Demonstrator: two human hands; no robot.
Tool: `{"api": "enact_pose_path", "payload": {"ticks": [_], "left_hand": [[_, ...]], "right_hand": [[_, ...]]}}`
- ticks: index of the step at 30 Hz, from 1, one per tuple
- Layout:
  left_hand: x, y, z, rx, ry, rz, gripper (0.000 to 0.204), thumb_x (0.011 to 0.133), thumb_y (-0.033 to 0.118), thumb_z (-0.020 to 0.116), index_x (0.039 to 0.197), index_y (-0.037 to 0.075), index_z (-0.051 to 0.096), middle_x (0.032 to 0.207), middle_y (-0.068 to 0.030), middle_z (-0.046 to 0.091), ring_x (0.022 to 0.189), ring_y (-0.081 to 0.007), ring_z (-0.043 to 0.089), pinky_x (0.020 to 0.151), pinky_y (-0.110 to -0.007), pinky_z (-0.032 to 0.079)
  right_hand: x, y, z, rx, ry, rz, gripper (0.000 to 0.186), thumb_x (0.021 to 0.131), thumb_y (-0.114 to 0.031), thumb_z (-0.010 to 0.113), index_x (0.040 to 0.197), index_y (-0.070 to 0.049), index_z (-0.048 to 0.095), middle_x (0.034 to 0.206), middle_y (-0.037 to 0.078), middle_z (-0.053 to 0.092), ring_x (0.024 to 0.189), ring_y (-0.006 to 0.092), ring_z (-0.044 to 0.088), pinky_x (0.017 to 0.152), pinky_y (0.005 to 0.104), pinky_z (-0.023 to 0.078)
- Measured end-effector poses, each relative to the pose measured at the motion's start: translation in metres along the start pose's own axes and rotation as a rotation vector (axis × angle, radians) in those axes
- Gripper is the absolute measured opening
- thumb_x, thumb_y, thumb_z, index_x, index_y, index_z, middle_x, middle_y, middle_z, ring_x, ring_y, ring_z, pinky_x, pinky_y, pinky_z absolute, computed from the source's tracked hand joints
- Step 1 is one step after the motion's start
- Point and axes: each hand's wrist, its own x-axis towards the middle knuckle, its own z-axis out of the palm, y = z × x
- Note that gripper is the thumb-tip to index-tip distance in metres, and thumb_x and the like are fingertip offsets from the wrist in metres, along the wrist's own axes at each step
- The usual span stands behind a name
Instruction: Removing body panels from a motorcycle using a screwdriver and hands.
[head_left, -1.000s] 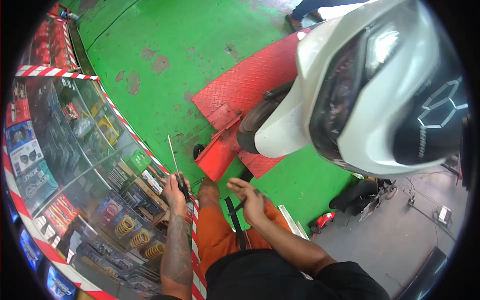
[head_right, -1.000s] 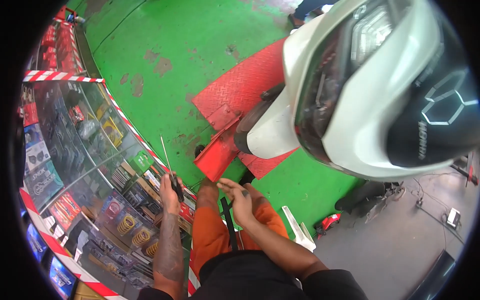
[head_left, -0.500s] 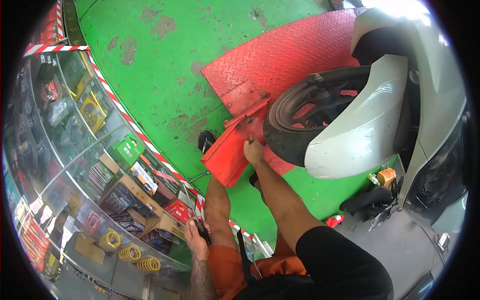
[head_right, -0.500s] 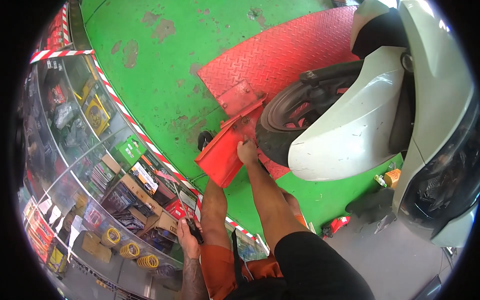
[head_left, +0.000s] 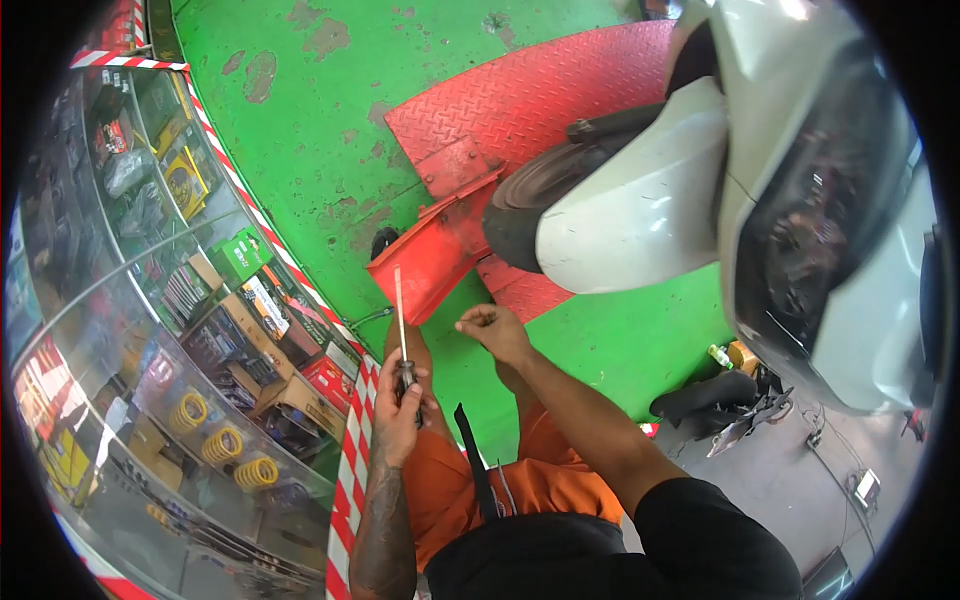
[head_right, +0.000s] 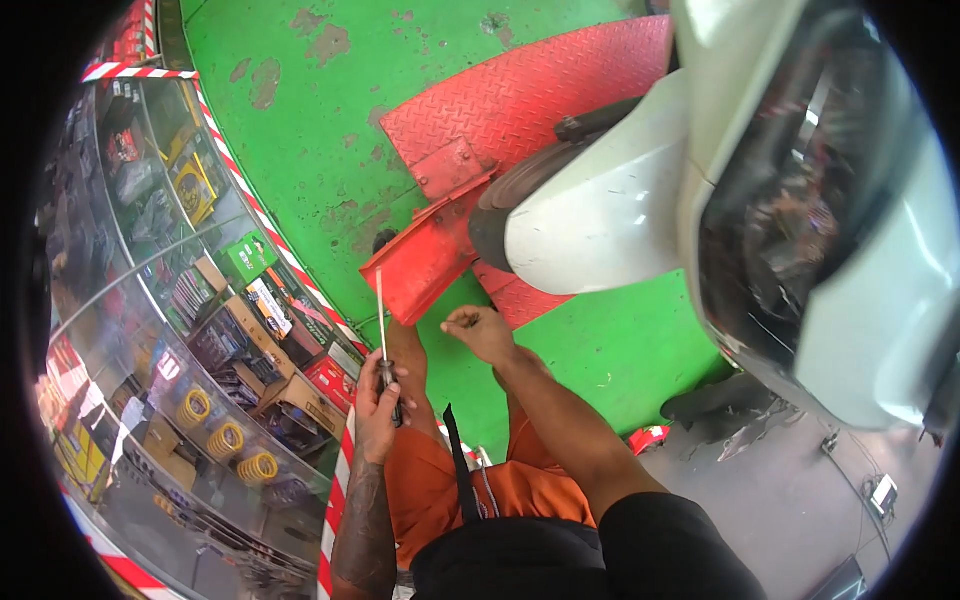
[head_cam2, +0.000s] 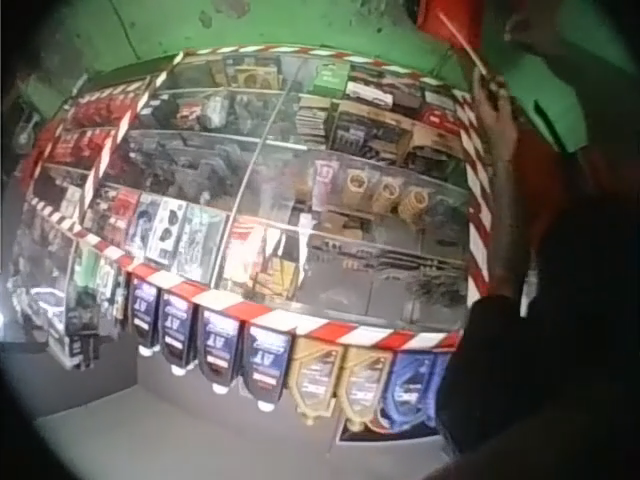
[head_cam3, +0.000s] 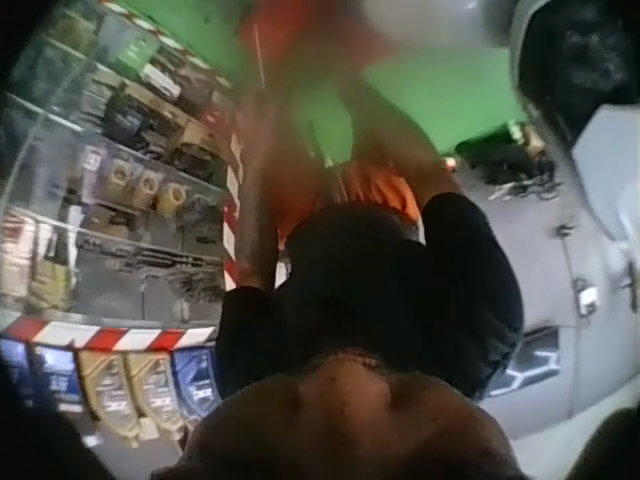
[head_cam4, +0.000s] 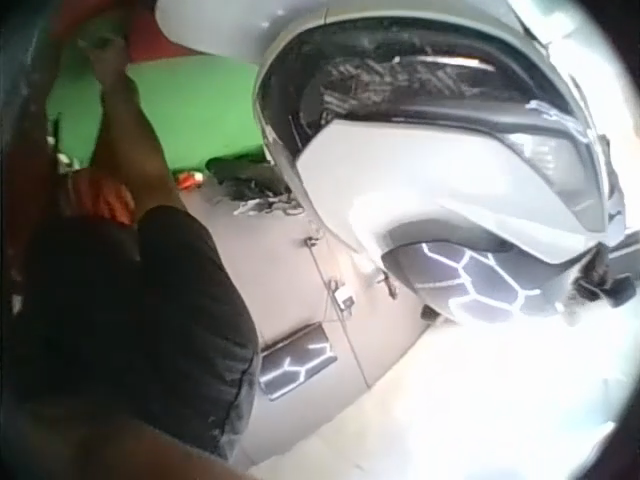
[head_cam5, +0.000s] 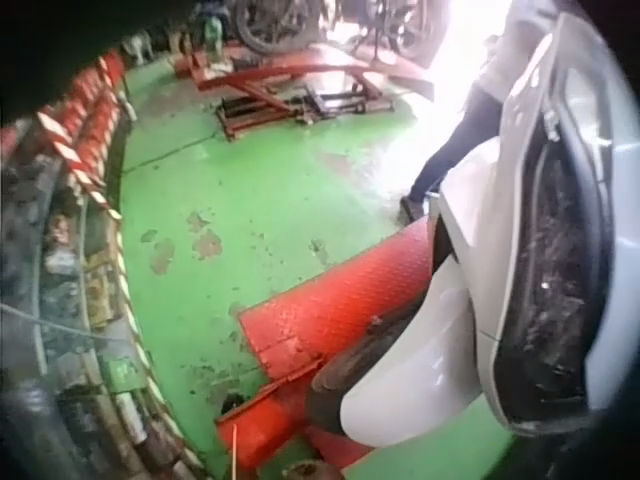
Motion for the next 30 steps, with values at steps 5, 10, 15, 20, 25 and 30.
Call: {"api": "enact_pose_path", "payload": {"ticks": [5,10,15,20,25,30], "left_hand": [[-0.045,-0.005,0.064,0.250,-0.053,0.473,0.054,0.095,-0.007,0.061,0.144,0.001,0.039,0.125,-0.0136,0.064,0.107,-0.0172,0.063,0.093,-0.030,0.051],[-0.106,0.070,0.103,0.355,-0.210,0.803,0.050,0.084,-0.004,0.072,0.131,0.001,0.054,0.114,-0.0175,0.064,0.101,-0.0292,0.064,0.094,-0.037,0.053],[-0.106,0.143,0.188,0.527,-0.382,1.108,0.049,0.076,0.002,0.082,0.124,0.005,0.070,0.106,-0.0125,0.068,0.091,-0.0303,0.070,0.076,-0.038,0.058],[-0.090,0.181,0.231,0.459,-0.426,1.290,0.047,0.079,0.001,0.080,0.125,0.005,0.070,0.107,-0.0117,0.070,0.091,-0.0288,0.073,0.074,-0.037,0.061],[-0.071,0.202,0.247,0.390,-0.540,1.296,0.046,0.080,-0.001,0.079,0.125,0.003,0.068,0.108,-0.0135,0.071,0.093,-0.0300,0.073,0.076,-0.038,0.061],[-0.074,0.225,0.262,0.458,-0.651,1.384,0.047,0.080,-0.006,0.076,0.126,-0.001,0.065,0.118,-0.0179,0.063,0.098,-0.0318,0.070,0.083,-0.038,0.060]], "right_hand": [[-0.106,-0.027,-0.071,0.200,0.147,0.116,0.049,0.104,-0.048,0.061,0.097,-0.001,0.073,0.090,0.006,0.071,0.087,0.0144,0.063,0.085,0.0322,0.051],[-0.202,-0.116,-0.129,0.251,0.043,0.059,0.044,0.111,-0.033,0.036,0.113,-0.001,0.067,0.064,-0.006,0.032,0.061,0.0072,0.033,0.058,0.0269,0.030],[-0.295,-0.204,-0.180,0.206,0.286,-0.141,0.030,0.106,-0.015,0.039,0.118,-0.001,0.063,0.067,-0.006,0.035,0.061,0.0067,0.033,0.057,0.0245,0.029],[-0.326,-0.270,-0.212,-0.401,0.729,-0.486,0.018,0.097,-0.001,0.064,0.116,-0.001,0.066,0.070,-0.002,0.054,0.062,0.0051,0.049,0.056,0.0239,0.038],[-0.332,-0.307,-0.265,-0.954,1.315,-0.815,0.036,0.085,-0.004,0.077,0.119,-0.001,0.065,0.089,0.004,0.060,0.060,0.0070,0.040,0.052,0.0238,0.031],[-0.325,-0.346,-0.324,-1.320,1.763,-0.981,0.054,0.087,-0.001,0.068,0.141,-0.004,0.061,0.142,0.018,0.054,0.106,0.0219,0.059,0.077,0.0282,0.048]]}}
